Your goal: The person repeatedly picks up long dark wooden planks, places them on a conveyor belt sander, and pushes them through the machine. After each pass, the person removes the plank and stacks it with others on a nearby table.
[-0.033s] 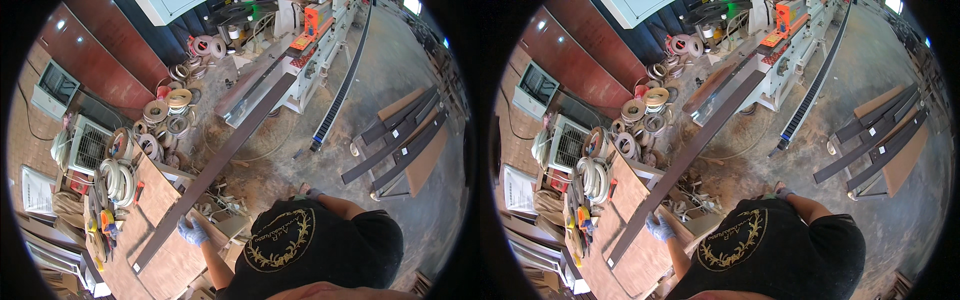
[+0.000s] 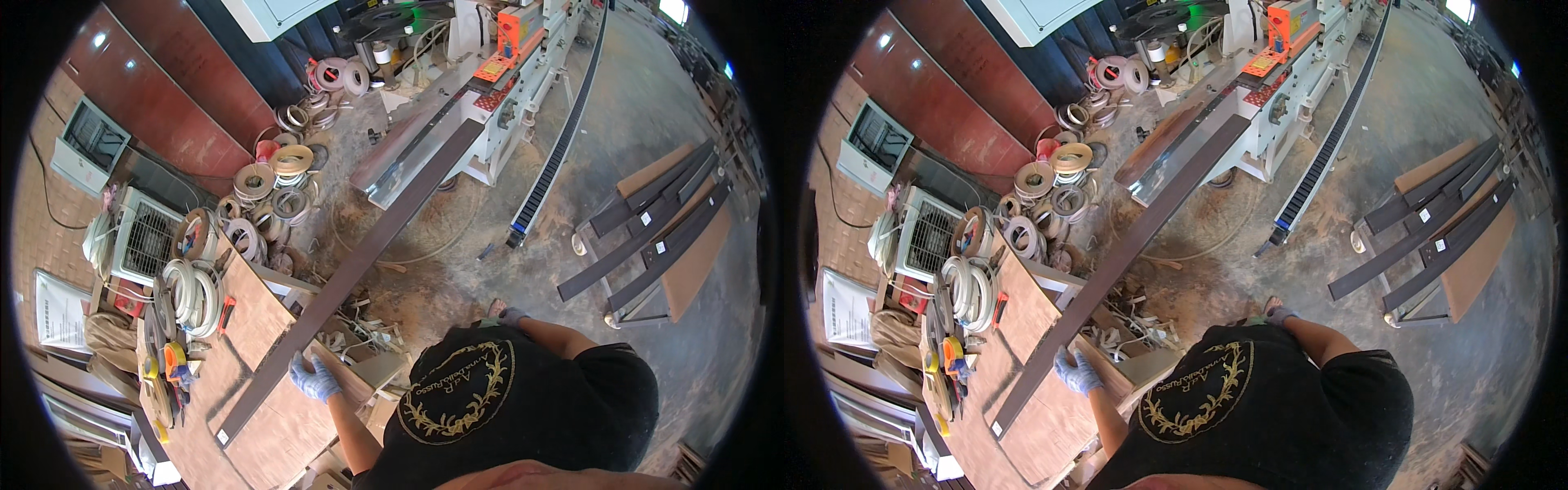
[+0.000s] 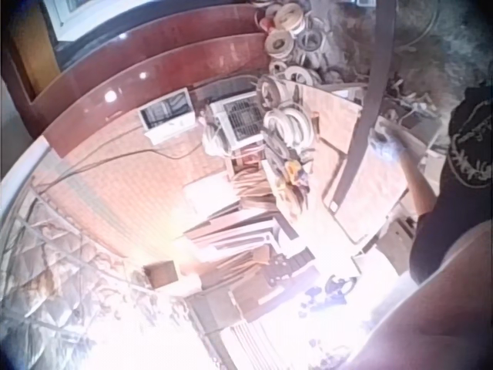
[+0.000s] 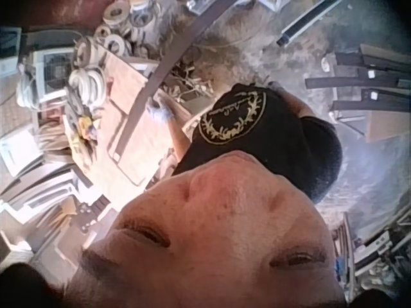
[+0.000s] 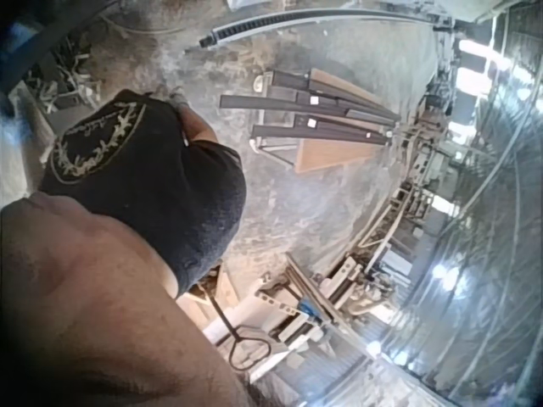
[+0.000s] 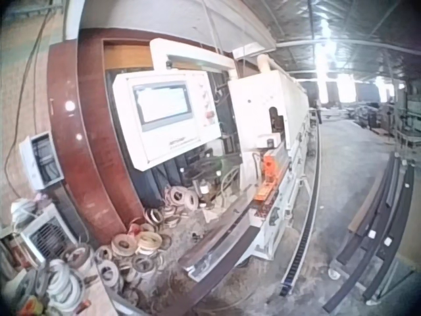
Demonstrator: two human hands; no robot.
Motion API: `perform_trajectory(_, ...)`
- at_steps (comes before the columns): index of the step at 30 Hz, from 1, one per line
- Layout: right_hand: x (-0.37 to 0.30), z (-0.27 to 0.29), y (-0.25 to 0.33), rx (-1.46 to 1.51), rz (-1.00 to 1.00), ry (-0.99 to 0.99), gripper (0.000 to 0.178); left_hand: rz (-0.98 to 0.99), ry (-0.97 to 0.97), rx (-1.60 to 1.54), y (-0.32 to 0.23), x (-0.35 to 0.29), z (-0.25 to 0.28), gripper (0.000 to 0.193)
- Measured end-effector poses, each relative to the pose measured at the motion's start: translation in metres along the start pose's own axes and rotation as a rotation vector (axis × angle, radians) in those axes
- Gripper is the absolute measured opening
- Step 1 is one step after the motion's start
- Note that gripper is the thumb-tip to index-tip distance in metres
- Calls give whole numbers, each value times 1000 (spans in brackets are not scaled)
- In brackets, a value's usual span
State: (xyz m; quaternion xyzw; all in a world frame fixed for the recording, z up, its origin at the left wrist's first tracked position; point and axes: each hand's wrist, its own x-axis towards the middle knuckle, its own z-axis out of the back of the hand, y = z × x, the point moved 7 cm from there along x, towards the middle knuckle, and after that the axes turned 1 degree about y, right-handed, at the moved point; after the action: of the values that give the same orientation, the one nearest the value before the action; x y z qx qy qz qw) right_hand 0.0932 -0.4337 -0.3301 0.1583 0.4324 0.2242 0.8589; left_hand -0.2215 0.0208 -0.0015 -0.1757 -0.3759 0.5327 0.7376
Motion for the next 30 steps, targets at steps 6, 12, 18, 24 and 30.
perform_trajectory(6, 37, 2, 19, 217, 178, -25, 44, -183, 7, 180, -16, 6, -10, 49)
perform_trajectory(12, 14, 218, 182, 1214, 570, 211, 28, -327, 166, 440, -49, 28, -35, 74)
perform_trajectory(18, 56, 468, 205, 493, 603, -788, 47, -388, 206, 425, -72, 36, -61, 77)
perform_trajectory(24, 145, 566, 236, -256, 13, -768, 70, -412, 167, 461, -62, 37, -59, 79)
perform_trajectory(30, 210, 620, 213, -303, -113, -816, 53, -405, 163, 455, -71, 40, -60, 77)
